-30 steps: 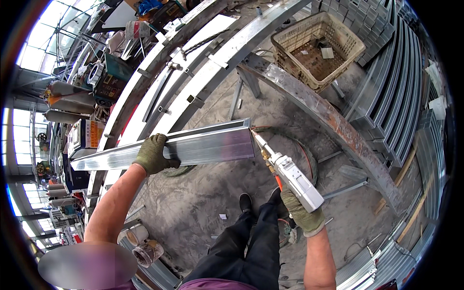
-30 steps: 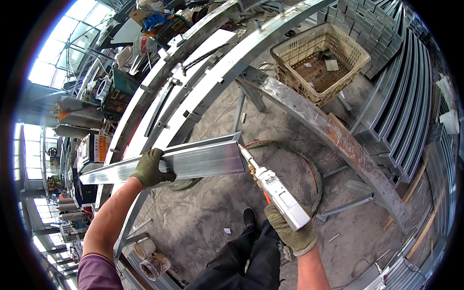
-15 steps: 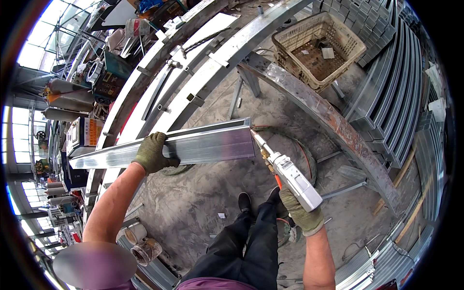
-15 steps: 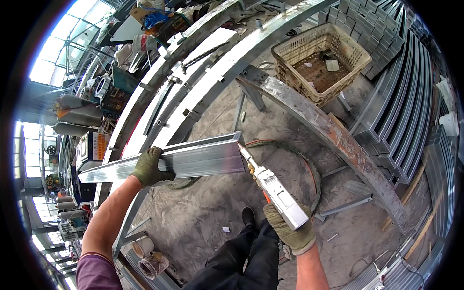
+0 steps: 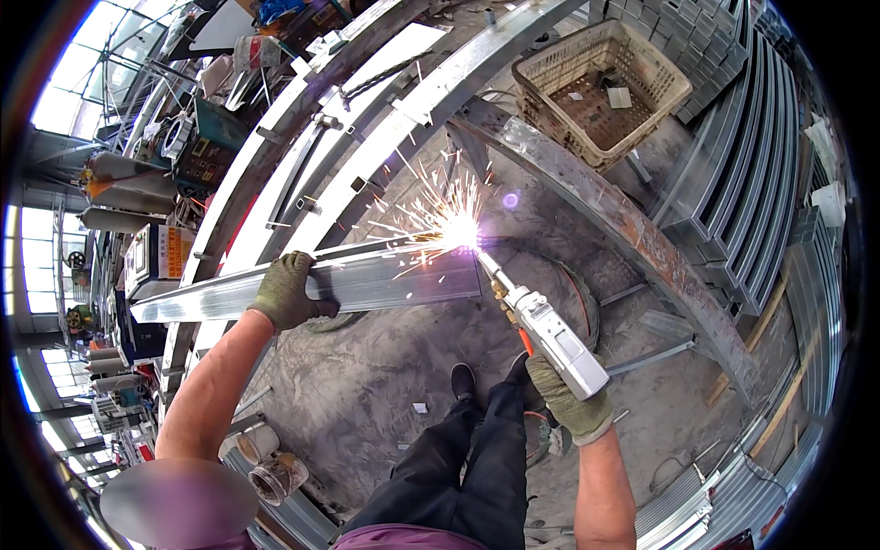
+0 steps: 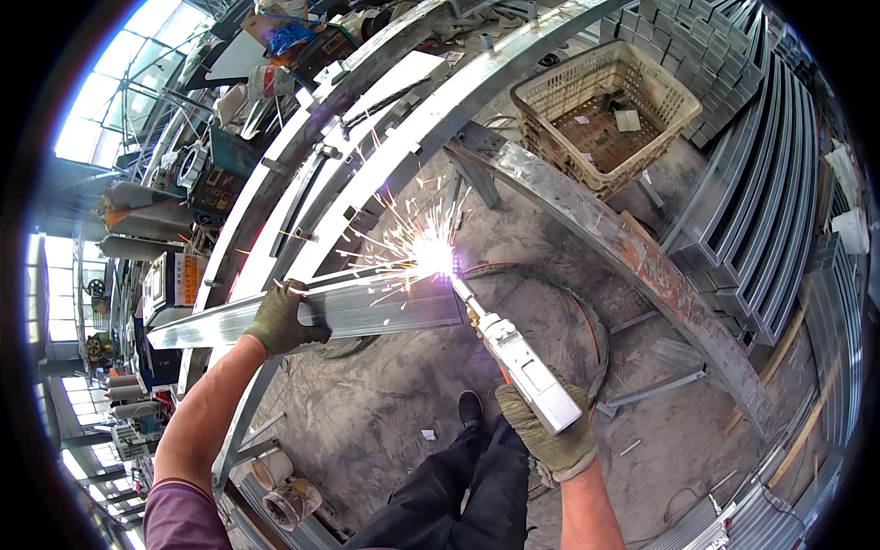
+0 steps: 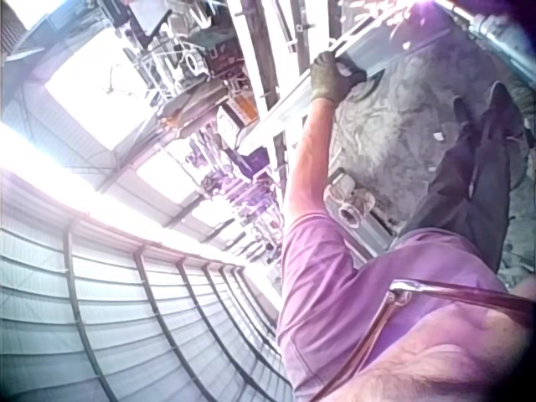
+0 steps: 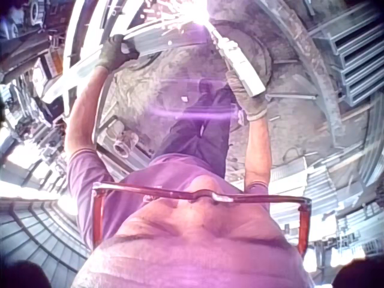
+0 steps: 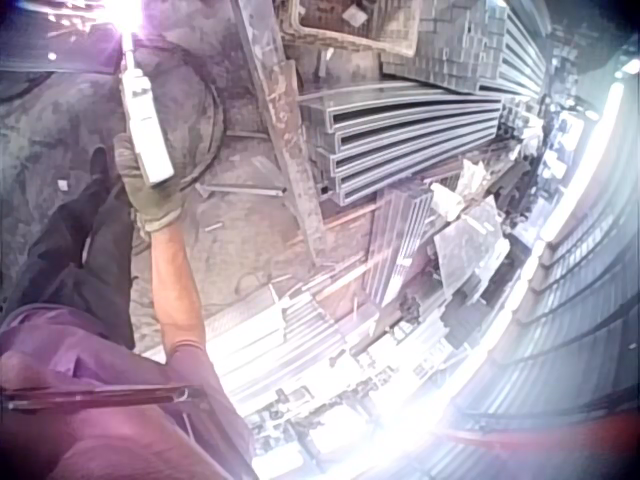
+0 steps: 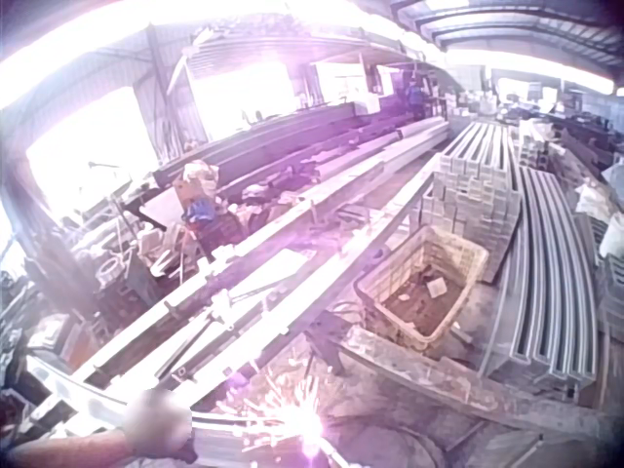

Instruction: The person welds rectangular metal frames using a handheld welding torch, then hammers the joints to align them. After completing the welds, the person stacks the finished frames with other similar frames on the floor.

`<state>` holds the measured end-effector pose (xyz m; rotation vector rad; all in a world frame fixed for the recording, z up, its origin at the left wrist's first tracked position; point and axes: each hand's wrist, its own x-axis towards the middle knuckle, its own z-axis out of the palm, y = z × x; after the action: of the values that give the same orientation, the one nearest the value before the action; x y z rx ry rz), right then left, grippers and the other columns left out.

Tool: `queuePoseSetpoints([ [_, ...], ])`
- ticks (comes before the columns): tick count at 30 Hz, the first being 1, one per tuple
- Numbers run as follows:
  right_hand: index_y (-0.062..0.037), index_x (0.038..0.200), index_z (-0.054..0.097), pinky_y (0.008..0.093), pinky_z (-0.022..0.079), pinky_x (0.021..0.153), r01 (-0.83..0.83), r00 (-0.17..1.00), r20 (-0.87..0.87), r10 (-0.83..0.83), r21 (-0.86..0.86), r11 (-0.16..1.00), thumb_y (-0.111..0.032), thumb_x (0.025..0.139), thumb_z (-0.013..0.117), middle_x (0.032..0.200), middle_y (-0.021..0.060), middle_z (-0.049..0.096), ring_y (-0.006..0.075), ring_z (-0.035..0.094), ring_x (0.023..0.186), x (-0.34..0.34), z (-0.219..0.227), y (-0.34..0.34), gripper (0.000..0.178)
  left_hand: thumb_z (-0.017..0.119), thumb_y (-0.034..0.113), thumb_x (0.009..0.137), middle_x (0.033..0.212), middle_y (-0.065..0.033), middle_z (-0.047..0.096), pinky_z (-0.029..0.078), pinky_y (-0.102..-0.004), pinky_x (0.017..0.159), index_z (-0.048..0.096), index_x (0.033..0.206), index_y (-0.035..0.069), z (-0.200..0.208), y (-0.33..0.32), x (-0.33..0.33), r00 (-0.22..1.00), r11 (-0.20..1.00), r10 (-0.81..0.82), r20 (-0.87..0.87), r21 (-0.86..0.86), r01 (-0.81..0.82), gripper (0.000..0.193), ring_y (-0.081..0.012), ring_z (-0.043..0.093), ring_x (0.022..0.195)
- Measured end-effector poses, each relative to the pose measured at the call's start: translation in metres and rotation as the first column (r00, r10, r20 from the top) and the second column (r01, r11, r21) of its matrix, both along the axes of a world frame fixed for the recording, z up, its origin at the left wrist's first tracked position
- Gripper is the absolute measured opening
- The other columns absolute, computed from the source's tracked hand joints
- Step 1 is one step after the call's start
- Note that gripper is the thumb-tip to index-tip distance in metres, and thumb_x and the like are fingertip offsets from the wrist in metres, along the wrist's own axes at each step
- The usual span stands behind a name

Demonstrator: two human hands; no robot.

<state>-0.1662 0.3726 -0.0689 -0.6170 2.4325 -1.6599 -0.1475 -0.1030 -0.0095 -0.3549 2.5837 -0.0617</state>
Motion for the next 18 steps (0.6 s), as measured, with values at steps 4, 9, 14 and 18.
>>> queuePoseSetpoints([
  [4, -0.0023, 0.112, 0.080, 0.0359, 0.063, 0.079, -0.005, 0.999, -0.041, 0.006, 0.017, 1.000, -0.007, 0.087, 0.088, 0.102, 0.0113, 0.082, 0.0246, 0.080, 0.092, 0.0003, -0.0032, 0.0002, 0.027, 0.100, 0.055, 0.061, 0.133, -0.0211, 0.062, 0.047, -0.0440, 0.114, 0.057, 0.136, -0.003, -0.0024, -0.0028, 0.0013, 1.000, 1.000, -0.001, -0.012, 0.004, 0.001, 0.104, -0.0367, 0.059, 0.129],
  [9, -0.0016, 0.112, 0.080, 0.0351, 0.063, 0.079, 0.009, 1.000, 0.014, -0.009, -0.001, 1.000, -0.005, 0.086, 0.088, 0.102, 0.0112, 0.082, 0.0233, 0.080, 0.092, 0.0003, 0.0009, -0.0021, 0.027, 0.100, 0.055, 0.060, 0.134, -0.0215, 0.062, 0.047, -0.0443, 0.114, 0.057, 0.136, -0.003, -0.0027, -0.0031, 0.0014, 1.000, 1.000, -0.003, -0.015, 0.002, 0.003, 0.104, -0.0370, 0.059, 0.129],
  [14, -0.0007, 0.114, 0.080, 0.0343, 0.064, 0.081, 0.026, 0.999, 0.049, -0.022, -0.073, 0.997, -0.002, 0.087, 0.086, 0.105, 0.0102, 0.083, 0.0201, 0.080, 0.094, 0.0039, -0.0010, -0.0009, 0.028, 0.100, 0.055, 0.060, 0.134, -0.0211, 0.062, 0.047, -0.0440, 0.114, 0.057, 0.136, -0.003, 0.0015, 0.0008, -0.0018, 1.000, 1.000, 0.020, 0.002, 0.002, -0.020, 0.104, -0.0367, 0.058, 0.129],
  [18, 0.0017, 0.116, 0.079, 0.0328, 0.064, 0.083, -0.011, 1.000, -0.006, 0.011, -0.052, 0.999, 0.000, 0.088, 0.084, 0.108, 0.0108, 0.083, 0.0195, 0.080, 0.096, 0.0024, -0.0020, 0.0007, 0.028, 0.100, 0.054, 0.060, 0.134, -0.0210, 0.062, 0.047, -0.0439, 0.114, 0.057, 0.136, -0.003, -0.0007, -0.0031, 0.0006, 1.000, 1.000, 0.014, -0.012, 0.015, -0.014, 0.104, -0.0367, 0.058, 0.129],
])
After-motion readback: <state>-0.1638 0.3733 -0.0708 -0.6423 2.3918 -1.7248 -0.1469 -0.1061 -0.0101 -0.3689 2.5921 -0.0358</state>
